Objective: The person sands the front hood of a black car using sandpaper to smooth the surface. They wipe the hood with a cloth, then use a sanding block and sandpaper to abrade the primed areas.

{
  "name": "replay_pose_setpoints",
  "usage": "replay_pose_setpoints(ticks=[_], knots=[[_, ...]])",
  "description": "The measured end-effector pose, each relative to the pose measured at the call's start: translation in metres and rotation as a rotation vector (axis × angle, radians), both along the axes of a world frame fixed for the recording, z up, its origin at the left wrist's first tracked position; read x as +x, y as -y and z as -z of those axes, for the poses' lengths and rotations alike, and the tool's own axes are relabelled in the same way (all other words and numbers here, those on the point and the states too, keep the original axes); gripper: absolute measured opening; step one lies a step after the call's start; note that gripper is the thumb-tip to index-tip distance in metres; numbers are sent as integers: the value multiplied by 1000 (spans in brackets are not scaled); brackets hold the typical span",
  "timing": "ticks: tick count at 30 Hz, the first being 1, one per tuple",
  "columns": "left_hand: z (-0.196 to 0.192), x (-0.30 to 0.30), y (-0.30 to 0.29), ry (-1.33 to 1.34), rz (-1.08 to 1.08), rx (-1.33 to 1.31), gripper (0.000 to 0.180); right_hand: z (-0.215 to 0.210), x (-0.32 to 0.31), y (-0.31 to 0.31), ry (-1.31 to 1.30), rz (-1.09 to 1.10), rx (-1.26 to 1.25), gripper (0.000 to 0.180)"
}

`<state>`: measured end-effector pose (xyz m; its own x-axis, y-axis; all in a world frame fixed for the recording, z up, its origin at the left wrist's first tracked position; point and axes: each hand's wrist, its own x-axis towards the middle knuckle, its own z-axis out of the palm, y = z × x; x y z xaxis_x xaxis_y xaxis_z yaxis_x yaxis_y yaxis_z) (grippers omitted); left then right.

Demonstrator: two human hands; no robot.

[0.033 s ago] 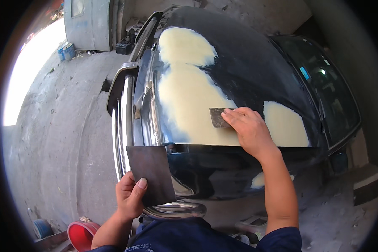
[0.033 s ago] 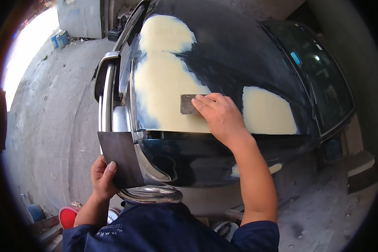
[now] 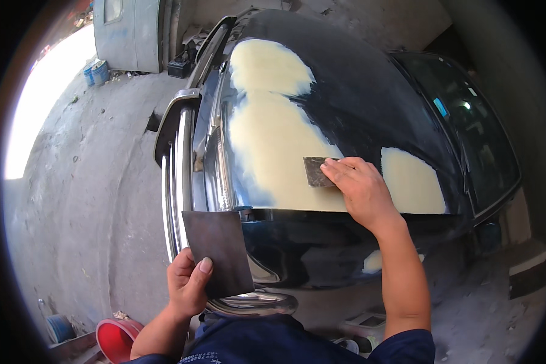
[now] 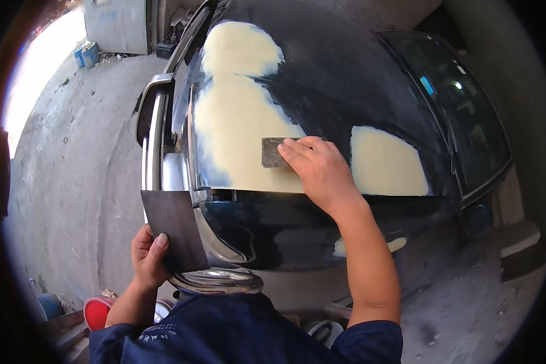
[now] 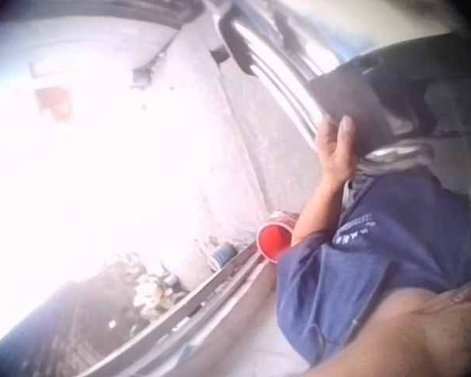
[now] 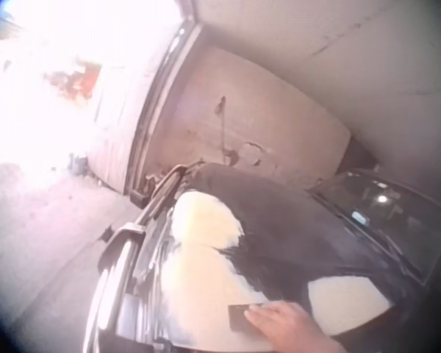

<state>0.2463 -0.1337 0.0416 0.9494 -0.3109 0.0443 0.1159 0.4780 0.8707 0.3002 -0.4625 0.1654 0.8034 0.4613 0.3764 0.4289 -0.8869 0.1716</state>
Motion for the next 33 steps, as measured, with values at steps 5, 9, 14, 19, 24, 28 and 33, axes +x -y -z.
replay_pose_setpoints(ticks=[5,9,14,19,24,28,33], knots=[[1,1,-1,-13,44,3,20,-1,12,3,-41,9,57,37],[-2,1,1,35,30,-17,25,0,-2,0,-9,19,2,34],[-1,0,3,12,27,-16,18,0,18,4,-23,-9,64,34],[2,-1,-1,52,20,-9,24,5,3,4,58,-8,-29,30],[-1,-5,4,46,5,4,22,3,19,4,15,-22,57,31],[-3,-5,1,68,-12,24,21,5,1,2,7,25,-38,29],[-3,-5,5,73,-5,43,21,5,21,3,3,21,22,33]])
